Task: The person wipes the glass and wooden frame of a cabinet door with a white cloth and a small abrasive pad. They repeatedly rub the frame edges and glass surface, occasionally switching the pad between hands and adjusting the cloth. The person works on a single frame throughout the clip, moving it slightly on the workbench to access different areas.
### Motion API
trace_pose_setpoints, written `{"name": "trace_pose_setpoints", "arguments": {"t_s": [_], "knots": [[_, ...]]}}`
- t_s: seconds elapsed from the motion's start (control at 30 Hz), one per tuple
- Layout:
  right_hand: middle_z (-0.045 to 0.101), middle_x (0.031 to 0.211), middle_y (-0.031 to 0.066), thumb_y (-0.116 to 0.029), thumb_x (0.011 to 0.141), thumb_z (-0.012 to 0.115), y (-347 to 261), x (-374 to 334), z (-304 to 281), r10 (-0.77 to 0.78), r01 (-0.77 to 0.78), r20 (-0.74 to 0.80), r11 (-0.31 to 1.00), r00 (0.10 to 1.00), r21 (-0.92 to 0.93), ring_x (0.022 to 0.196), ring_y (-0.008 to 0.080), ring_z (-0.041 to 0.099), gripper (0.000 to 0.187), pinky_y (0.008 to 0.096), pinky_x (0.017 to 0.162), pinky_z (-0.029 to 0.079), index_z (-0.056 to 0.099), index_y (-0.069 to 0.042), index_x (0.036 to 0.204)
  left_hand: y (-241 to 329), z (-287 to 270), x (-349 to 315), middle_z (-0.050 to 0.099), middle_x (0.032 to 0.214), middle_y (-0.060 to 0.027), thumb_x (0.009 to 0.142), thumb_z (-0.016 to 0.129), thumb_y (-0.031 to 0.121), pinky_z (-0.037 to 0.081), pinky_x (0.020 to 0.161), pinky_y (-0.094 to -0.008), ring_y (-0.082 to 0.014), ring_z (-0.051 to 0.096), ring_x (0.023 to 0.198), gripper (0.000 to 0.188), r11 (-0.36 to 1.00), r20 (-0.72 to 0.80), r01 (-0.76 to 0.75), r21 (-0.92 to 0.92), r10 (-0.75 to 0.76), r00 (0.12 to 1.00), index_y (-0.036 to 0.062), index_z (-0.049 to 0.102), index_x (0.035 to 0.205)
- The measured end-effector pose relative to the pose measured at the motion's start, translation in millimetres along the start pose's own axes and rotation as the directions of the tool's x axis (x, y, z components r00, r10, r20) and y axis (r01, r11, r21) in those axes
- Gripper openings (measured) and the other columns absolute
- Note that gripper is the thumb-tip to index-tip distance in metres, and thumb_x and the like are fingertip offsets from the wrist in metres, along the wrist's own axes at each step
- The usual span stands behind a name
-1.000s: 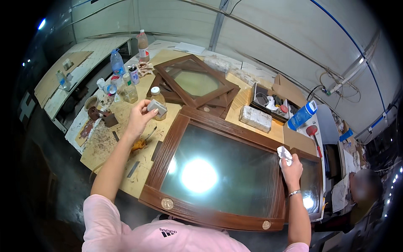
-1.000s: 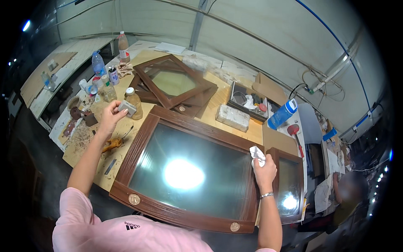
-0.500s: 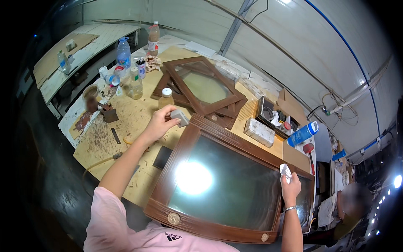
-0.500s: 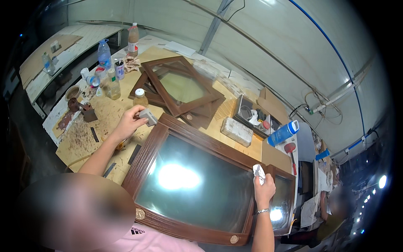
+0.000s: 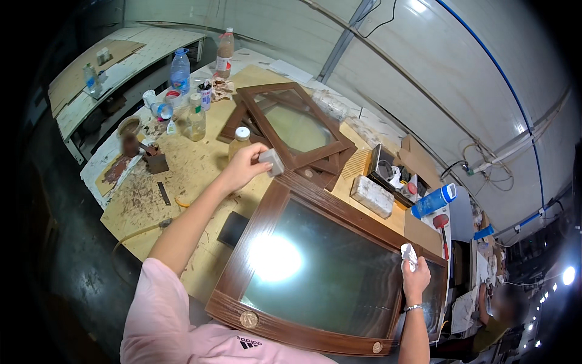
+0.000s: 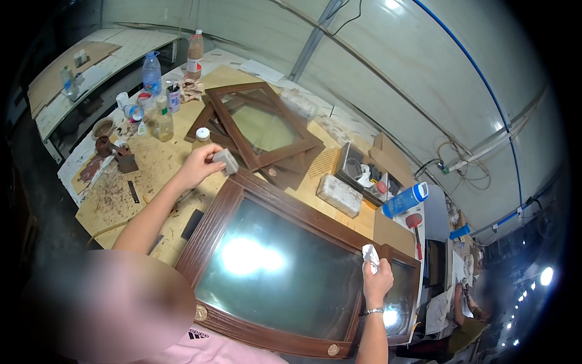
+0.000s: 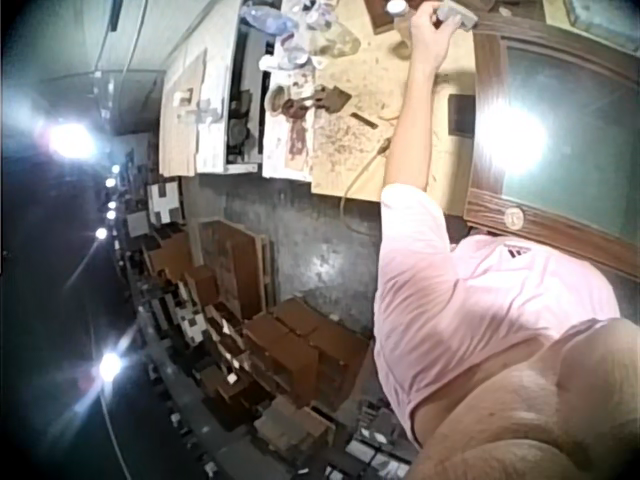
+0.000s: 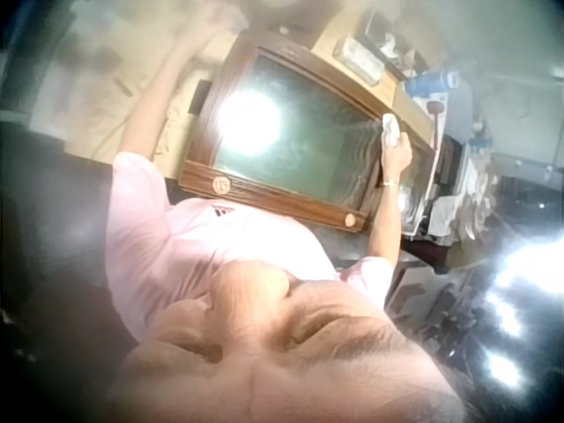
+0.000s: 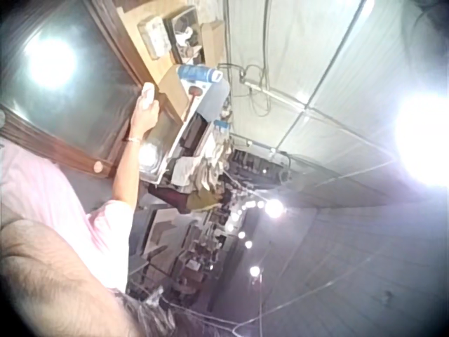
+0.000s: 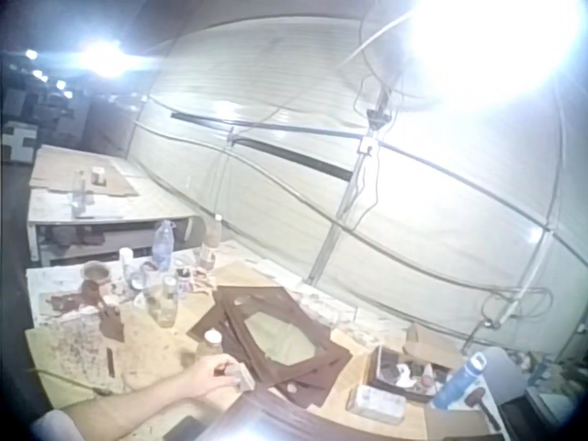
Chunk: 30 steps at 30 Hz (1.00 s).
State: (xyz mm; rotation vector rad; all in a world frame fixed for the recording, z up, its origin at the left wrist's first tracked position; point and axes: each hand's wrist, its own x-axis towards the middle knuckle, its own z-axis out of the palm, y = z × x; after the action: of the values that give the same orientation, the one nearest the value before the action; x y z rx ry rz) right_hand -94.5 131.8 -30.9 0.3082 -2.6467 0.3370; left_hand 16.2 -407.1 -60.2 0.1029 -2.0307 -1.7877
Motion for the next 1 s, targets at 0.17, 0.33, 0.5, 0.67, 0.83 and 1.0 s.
{"name": "trace_pose_setpoints", "arguments": {"t_s": [0.17, 0.33, 0.5, 0.67, 0.83, 1.0], "knots": [[0.063, 0.08, 0.0213, -0.029, 0.08, 0.072, -4.6, 0.5, -0.7, 0.002, -0.003, 0.008, 1.0, 1.0, 0.006, 0.078, 0.0442, 0.062, 0.032, 0.0505, 0.066, 0.047, 0.055, -0.003, 0.082, 43.5, -17.9, -93.6, 0.066, 0.098, -0.0013, 0.085, 0.068, -0.002, 0.051, 0.081, -0.0256, -0.0083, 0.063, 0.089, 0.028, 0.987, 0.049, 0.157, 0.03, -0.158, 0.986, 0.0018, 0.062, 0.112], [0.063, 0.08, 0.0216, -0.03, 0.082, 0.07, 6.6, -2.2, 1.6, -0.003, 0.003, 0.004, 1.0, 1.0, 0.003, 0.077, 0.0439, 0.062, 0.033, 0.0503, 0.066, 0.046, 0.053, -0.003, 0.081, 65.4, -31.4, -199.6, 0.069, 0.101, -0.0025, 0.084, 0.076, 0.004, 0.053, 0.08, -0.0245, -0.0096, 0.065, 0.091, 0.034, 0.978, 0.095, 0.205, -0.031, -0.201, 0.975, 0.0008, 0.064, 0.115], [0.062, 0.077, 0.0216, -0.031, 0.084, 0.069, 13.6, -4.0, 2.1, -0.006, 0.005, 0.016, 1.0, 1.0, 0.024, 0.075, 0.0441, 0.061, 0.034, 0.0509, 0.064, 0.044, 0.05, -0.003, 0.08, 61.9, -63.9, -272.0, 0.07, 0.106, -0.0059, 0.083, 0.073, 0.002, 0.051, 0.086, -0.0267, -0.0104, 0.065, 0.093, 0.035, 0.907, -0.103, 0.234, -0.35, -0.286, 0.953, -0.0023, 0.065, 0.117], [0.065, 0.08, 0.0221, -0.033, 0.086, 0.065, 11.3, -0.9, 2.7, -0.007, 0.007, 0.022, 1.0, 1.0, 0.024, 0.077, 0.0427, 0.064, 0.034, 0.0497, 0.066, 0.046, 0.054, -0.001, 0.086, -9.1, -169.6, -270.7, 0.07, 0.091, -0.0034, 0.091, 0.064, 0.015, 0.048, 0.068, -0.027, -0.0088, 0.063, 0.081, 0.018, 0.925, -0.728, 0.297, -0.237, -0.372, 0.577, -0.0001, 0.069, 0.099], [0.067, 0.104, 0.0208, -0.036, 0.091, 0.062, -13.1, 3.5, -3.3, 0.029, -0.015, 0.134, 0.994, 0.991, -0.105, 0.095, 0.0364, 0.063, 0.037, 0.0428, 0.083, 0.048, 0.064, -0.002, 0.108, -120.1, -270.3, -289.8, 0.07, 0.085, -0.0073, 0.087, 0.067, 0.029, 0.049, 0.072, -0.0369, -0.0203, 0.066, 0.08, 0.026, 0.748, -0.923, 0.661, 0.053, -0.217, 0.319, 0.0043, 0.07, 0.095], [0.062, 0.127, 0.0193, -0.04, 0.094, 0.061, 1.2, 4.1, -30.2, -0.269, 0.265, 0.055, 0.962, 0.961, 0.069, 0.108, 0.0331, 0.061, 0.045, 0.04, 0.091, 0.048, 0.066, -0.004, 0.121, -108.7, -232.8, -244.4, 0.07, 0.094, -0.0167, 0.082, 0.067, 0.032, 0.051, 0.08, -0.0487, -0.035, 0.067, 0.09, 0.028, 0.564, -0.977, 0.802, 0.197, 0.041, 0.211, 0.0082, 0.071, 0.096]]}}
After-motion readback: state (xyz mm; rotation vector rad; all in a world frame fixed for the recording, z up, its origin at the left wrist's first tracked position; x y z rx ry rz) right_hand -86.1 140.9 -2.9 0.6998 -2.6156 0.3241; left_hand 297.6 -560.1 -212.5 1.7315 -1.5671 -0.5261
